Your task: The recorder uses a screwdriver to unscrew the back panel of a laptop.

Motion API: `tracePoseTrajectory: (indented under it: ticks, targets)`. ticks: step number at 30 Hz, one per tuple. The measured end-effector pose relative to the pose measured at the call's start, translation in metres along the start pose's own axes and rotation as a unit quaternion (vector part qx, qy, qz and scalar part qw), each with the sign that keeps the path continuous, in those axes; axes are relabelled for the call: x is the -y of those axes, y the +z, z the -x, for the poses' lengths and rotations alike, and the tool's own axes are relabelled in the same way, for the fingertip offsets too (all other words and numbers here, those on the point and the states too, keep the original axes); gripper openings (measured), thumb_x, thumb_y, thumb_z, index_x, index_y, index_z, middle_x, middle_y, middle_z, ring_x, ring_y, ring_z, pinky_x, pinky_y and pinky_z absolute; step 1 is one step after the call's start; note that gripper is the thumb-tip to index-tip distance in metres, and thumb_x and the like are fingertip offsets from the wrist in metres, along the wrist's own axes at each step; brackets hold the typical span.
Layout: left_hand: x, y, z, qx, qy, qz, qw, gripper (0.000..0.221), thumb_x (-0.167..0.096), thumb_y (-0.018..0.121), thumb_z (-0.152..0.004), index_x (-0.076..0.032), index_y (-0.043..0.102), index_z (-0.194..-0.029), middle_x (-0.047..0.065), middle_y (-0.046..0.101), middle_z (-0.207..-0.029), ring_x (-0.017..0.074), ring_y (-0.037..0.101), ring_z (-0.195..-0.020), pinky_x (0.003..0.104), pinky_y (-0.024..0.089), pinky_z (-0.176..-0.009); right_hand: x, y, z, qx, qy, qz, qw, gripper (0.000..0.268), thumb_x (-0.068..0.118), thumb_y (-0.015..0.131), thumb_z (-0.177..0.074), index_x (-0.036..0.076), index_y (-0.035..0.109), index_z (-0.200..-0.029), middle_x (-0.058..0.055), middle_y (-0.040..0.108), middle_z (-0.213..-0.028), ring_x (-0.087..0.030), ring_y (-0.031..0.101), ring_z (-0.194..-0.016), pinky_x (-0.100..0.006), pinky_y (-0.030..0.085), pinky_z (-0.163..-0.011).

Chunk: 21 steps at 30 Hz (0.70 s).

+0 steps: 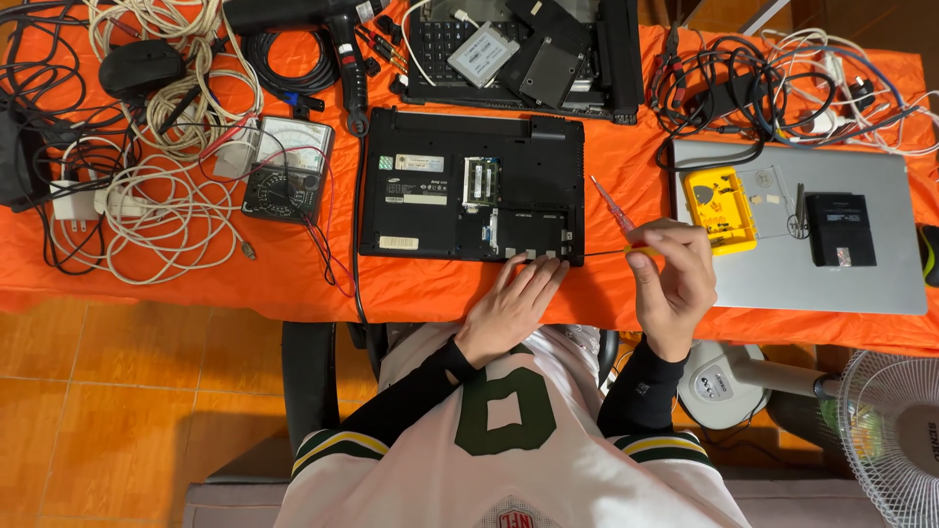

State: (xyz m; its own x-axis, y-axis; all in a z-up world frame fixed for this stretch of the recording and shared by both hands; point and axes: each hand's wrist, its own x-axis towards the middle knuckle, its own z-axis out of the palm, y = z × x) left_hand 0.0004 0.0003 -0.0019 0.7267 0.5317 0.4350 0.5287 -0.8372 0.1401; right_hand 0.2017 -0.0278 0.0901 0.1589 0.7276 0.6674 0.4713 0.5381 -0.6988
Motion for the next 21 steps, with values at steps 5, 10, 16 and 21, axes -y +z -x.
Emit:
tracePoseTrajectory:
  ticks: [5, 10, 16, 21]
  targets:
    - [-0.0001, -0.0011, 0.0004, 0.010, -0.001, 0.000, 1.000, 0.067, -0.020, 0.060, -0.090, 0.004, 0.044, -0.151, 0.016, 0.050, -0.144, 0.0255, 0.045, -0.139, 0.049, 0.030, -0.123, 0.0003, 0.0011, -0.0010, -0.008, 0.041, -0.040, 0.998, 0.029, -0.003, 0.068, -0.103, 0.002, 0.058, -0.129, -0.013, 0.061, -0.119, -0.024, 0.068, -0.105, -0.032, 0.056, -0.089]
    - [0.0005, -0.0002, 0.0001, 0.016, 0.001, 0.003, 1.000, 0.068, -0.019, 0.060, -0.090, 0.004, 0.043, -0.151, 0.015, 0.049, -0.145, 0.0251, 0.045, -0.140, 0.049, 0.030, -0.124, 0.0013, 0.0018, -0.0021, 0.006, 0.006, -0.008, 1.000, 0.032, -0.002, 0.073, -0.101, 0.002, 0.058, -0.129, -0.016, 0.056, -0.123, -0.025, 0.062, -0.107, -0.033, 0.054, -0.095]
    - [0.0004, -0.0005, 0.0001, 0.019, -0.001, 0.025, 1.000, 0.070, -0.021, 0.062, -0.088, 0.005, 0.043, -0.151, 0.016, 0.049, -0.145, 0.0262, 0.044, -0.140, 0.050, 0.029, -0.123, -0.0049, 0.0014, 0.0038, -0.006, 0.020, 0.007, 1.000, 0.031, -0.004, 0.073, -0.101, 0.004, 0.061, -0.129, -0.012, 0.060, -0.117, -0.022, 0.064, -0.100, -0.030, 0.053, -0.088]
    - [0.0005, -0.0003, -0.0004, 0.021, 0.000, 0.026, 0.999, 0.071, -0.021, 0.062, -0.087, 0.006, 0.043, -0.150, 0.016, 0.049, -0.146, 0.0272, 0.044, -0.140, 0.050, 0.030, -0.123, -0.0022, 0.0031, 0.0007, -0.018, 0.038, -0.049, 0.998, 0.031, 0.000, 0.064, -0.105, 0.004, 0.058, -0.134, -0.013, 0.062, -0.121, -0.024, 0.068, -0.108, -0.030, 0.057, -0.087]
